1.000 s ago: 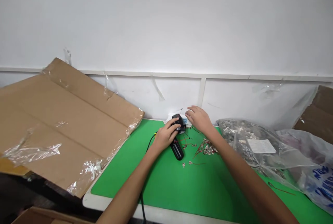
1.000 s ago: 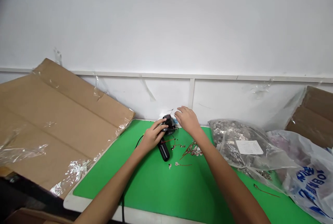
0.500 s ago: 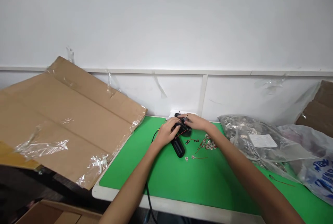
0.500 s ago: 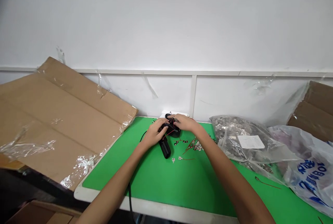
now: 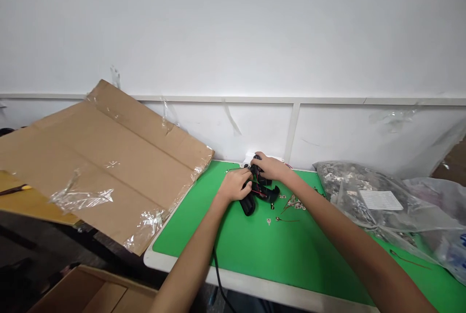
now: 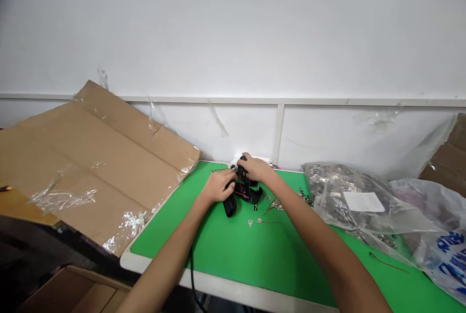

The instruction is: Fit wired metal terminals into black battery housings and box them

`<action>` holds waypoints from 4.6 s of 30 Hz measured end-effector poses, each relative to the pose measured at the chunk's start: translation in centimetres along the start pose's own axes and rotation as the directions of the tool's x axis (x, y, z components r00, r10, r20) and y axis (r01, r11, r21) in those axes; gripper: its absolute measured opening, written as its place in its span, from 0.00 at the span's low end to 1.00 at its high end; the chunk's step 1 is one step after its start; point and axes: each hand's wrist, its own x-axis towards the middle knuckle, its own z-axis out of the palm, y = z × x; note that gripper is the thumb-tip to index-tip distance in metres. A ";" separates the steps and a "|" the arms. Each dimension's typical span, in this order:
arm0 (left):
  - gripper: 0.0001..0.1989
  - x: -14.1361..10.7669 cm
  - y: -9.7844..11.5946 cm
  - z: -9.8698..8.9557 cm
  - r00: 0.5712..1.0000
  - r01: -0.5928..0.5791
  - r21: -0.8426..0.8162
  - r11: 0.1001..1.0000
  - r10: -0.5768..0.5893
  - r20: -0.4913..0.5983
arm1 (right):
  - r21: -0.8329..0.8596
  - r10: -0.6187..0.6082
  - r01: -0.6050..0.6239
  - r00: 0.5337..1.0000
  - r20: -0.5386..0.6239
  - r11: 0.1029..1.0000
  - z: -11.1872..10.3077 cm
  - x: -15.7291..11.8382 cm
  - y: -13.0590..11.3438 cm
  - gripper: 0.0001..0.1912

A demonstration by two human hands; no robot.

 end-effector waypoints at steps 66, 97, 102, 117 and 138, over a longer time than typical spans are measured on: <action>0.22 5.5 14.3 4.4 0.886 0.266 -0.905 0.332 -0.453 0.095 | 0.625 0.521 -0.273 0.815 -0.254 0.731 -0.6 -17.8 -1.7 0.17; 0.18 6.7 11.3 1.0 0.852 0.090 -0.772 -0.629 -0.352 0.387 | 0.288 0.261 -0.227 0.962 -0.084 0.930 2.5 -18.4 3.2 0.13; 0.17 6.3 10.9 1.2 0.885 0.140 -0.727 -0.672 -0.244 0.396 | 0.305 0.247 -0.205 0.963 -0.107 0.930 2.1 -18.3 2.9 0.11; 0.26 6.5 12.2 3.6 0.819 0.243 -0.954 -0.176 -0.489 0.299 | 0.292 0.279 -0.322 0.943 0.180 0.901 0.4 -19.6 3.7 0.07; 0.33 4.3 13.1 2.3 0.803 0.080 -0.874 0.479 -0.550 -0.228 | 0.477 0.403 -0.273 0.894 -0.194 0.835 0.0 -19.2 3.2 0.10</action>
